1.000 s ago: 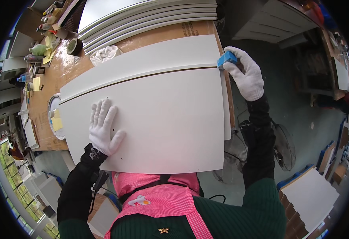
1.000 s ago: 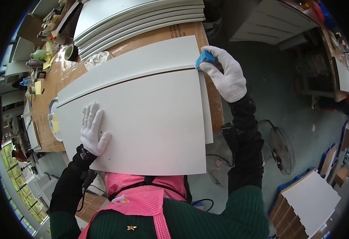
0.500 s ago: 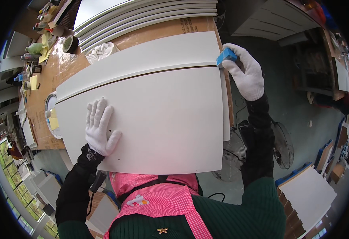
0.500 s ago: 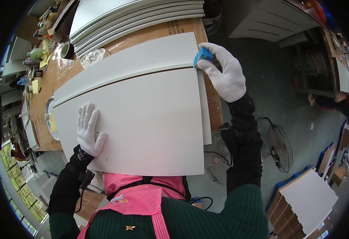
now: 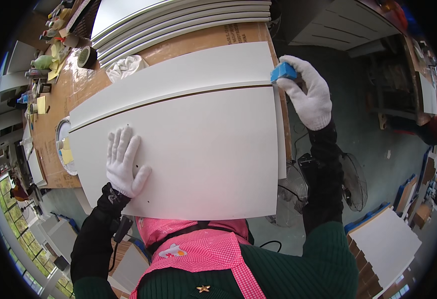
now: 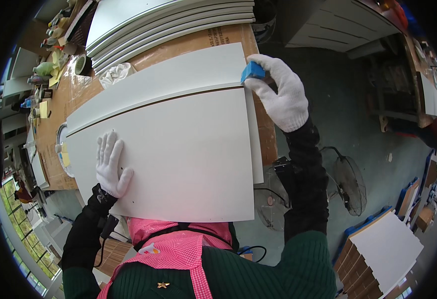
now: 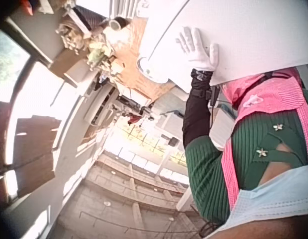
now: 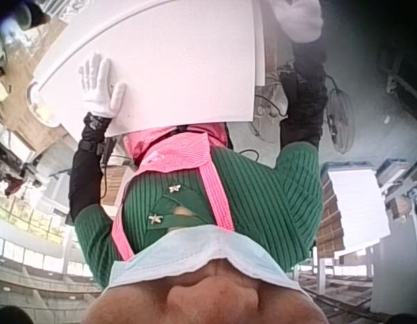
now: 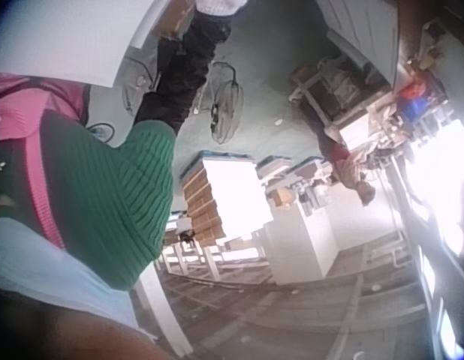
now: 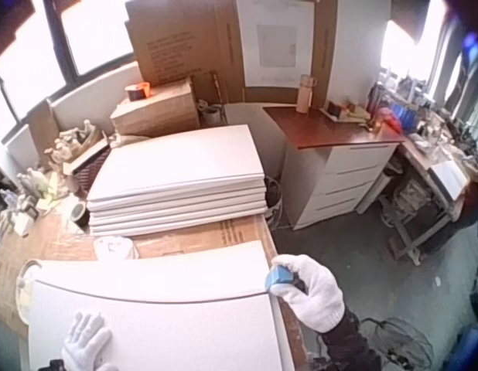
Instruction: Applying white coating or paint to the edges of white boards using a sponge and a spatula.
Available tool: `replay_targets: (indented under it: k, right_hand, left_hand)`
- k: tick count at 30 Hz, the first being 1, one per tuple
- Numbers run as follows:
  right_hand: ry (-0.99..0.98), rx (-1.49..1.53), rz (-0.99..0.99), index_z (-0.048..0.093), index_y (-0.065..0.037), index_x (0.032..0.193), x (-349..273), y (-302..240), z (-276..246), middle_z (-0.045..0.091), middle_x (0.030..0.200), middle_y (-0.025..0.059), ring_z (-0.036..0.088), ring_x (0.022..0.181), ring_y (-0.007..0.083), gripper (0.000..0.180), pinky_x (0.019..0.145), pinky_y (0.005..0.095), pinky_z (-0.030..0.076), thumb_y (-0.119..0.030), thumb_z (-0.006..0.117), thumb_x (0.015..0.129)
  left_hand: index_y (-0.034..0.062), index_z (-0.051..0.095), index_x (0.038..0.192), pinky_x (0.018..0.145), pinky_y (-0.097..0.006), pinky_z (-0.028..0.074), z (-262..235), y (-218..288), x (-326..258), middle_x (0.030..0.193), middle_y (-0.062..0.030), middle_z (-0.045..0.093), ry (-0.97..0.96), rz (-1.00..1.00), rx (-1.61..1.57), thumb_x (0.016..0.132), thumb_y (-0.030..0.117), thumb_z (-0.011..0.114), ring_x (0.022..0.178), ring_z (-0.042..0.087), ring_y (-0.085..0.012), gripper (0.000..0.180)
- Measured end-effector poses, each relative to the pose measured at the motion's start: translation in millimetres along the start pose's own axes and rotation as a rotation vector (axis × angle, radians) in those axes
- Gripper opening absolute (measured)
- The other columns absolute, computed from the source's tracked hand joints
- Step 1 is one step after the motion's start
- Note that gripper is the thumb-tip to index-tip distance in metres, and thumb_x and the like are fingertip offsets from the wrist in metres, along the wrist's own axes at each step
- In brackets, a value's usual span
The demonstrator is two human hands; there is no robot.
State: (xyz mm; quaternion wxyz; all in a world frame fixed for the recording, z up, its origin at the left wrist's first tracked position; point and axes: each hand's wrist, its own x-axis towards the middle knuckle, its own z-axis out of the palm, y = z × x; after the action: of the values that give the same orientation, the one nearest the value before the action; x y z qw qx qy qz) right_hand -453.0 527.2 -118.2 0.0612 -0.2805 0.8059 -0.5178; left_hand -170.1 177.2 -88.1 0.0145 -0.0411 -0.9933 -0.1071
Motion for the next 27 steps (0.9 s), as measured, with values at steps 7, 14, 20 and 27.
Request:
replay_targets:
  k: [7, 14, 20, 27]
  right_hand:
    - [0.011, 0.053, 0.058, 0.060, -0.006, 0.126, -1.7, -1.0, 1.2, 0.065, 0.105, 0.0087, 0.065, 0.094, 0.0192, 0.040, 0.087, 0.0306, 0.055, -0.008, 0.072, 0.089]
    - [0.050, 0.011, 0.033, 0.059, -0.007, 0.127, -7.8, 8.1, 1.6, 0.065, 0.107, 0.0089, 0.065, 0.096, 0.0199, 0.039, 0.089, 0.0312, 0.054, -0.009, 0.071, 0.090]
    - [0.072, -0.015, -0.024, 0.058, -0.007, 0.128, -9.8, 12.1, 1.4, 0.064, 0.109, 0.0095, 0.064, 0.098, 0.0204, 0.041, 0.089, 0.0317, 0.054, -0.008, 0.071, 0.089]
    - [0.040, -0.090, -0.050, 0.057, -0.006, 0.129, -8.0, 5.6, 0.8, 0.063, 0.108, 0.0106, 0.064, 0.096, 0.0211, 0.043, 0.088, 0.0315, 0.053, -0.002, 0.069, 0.088]
  left_hand:
    - [0.0010, 0.047, 0.139, 0.119, -0.057, 0.018, 0.4, -0.8, -0.4, 0.150, -0.0273, 0.039, -0.002, -0.006, -0.009, 0.074, 0.025, 0.065, 0.142, 0.032, -0.0446, 0.072]
    - [0.0010, 0.047, 0.139, 0.119, -0.058, 0.018, 0.8, -1.1, -0.3, 0.149, -0.0275, 0.039, -0.001, -0.009, -0.013, 0.074, 0.024, 0.064, 0.142, 0.033, -0.0447, 0.071]
    - [0.0009, 0.048, 0.139, 0.119, -0.058, 0.018, 1.2, -1.5, 0.4, 0.149, -0.0275, 0.040, 0.006, -0.003, -0.018, 0.075, 0.024, 0.064, 0.142, 0.034, -0.0448, 0.070]
    - [0.0003, 0.048, 0.138, 0.119, -0.059, 0.018, 0.8, -1.6, -0.2, 0.149, -0.0282, 0.040, 0.001, -0.005, -0.016, 0.074, 0.023, 0.063, 0.141, 0.034, -0.0451, 0.070]
